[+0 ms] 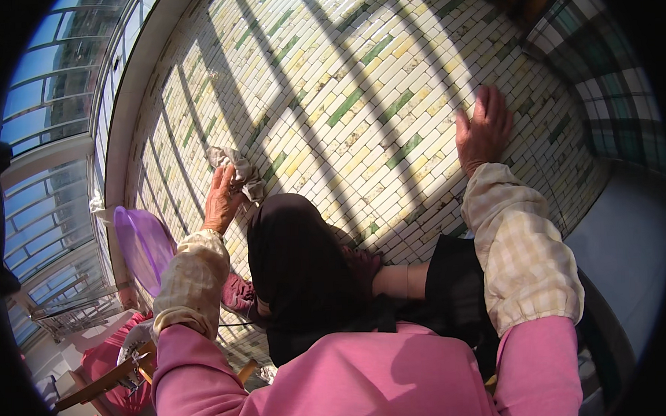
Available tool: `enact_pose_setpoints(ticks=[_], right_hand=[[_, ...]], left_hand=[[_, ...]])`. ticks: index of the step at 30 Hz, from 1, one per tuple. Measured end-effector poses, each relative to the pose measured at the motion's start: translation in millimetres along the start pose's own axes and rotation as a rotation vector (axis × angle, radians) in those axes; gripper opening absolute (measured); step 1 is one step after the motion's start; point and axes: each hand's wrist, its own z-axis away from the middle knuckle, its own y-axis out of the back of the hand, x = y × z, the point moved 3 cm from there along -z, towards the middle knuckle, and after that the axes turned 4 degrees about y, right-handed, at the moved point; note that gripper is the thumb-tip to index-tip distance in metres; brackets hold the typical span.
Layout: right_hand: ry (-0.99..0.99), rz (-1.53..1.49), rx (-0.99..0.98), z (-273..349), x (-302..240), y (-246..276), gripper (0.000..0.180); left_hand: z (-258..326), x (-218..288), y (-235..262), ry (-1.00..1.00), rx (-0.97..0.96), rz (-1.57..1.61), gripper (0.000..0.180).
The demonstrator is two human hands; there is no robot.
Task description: The person sits on a tiled floor and wipes it with a cloth, repeatedly rubbing and folding the cloth while moving across different floor areas. The person occasionally pauses to adjust the cloth and continues wiping the same general area.
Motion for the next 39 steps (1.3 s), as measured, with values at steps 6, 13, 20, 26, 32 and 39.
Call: enact_pose_setpoints(ticks=[6,13,20,26,32,39], right_hand=[[-0.009,-0.009,0.019,0.6,1.4,-2.2,0.059],[-0.024,-0.048,-0.019,1.9,4.2,-5.4,0.060],[-0.018,-0.071,0.016,2.9,2.6,-4.9,0.060],[-0.032,-0.052,0.003,2.6,3.3,-3.7,0.061],[-0.042,-0.046,0.003,3.5,5.4,-6.8,0.061],[-0.049,-0.036,-0.004,3.4,5.8,-8.4,0.060]], left_hand=[[-61.2,71.3,-20.0,-0.341,0.002,0.189,0.043],[-174.1,212.7,-35.0,-0.778,-0.114,-0.021,0.044],[-147.9,171.4,-30.8,-0.886,0.003,0.041,0.044],[-30.7,27.1,-0.4,-0.472,-0.302,-0.179,0.044],[-53.8,37.6,-12.6,-0.425,-0.207,-0.119,0.046],[-184.8,190.2,-28.7,-0.729,-0.012,-0.033,0.037]])
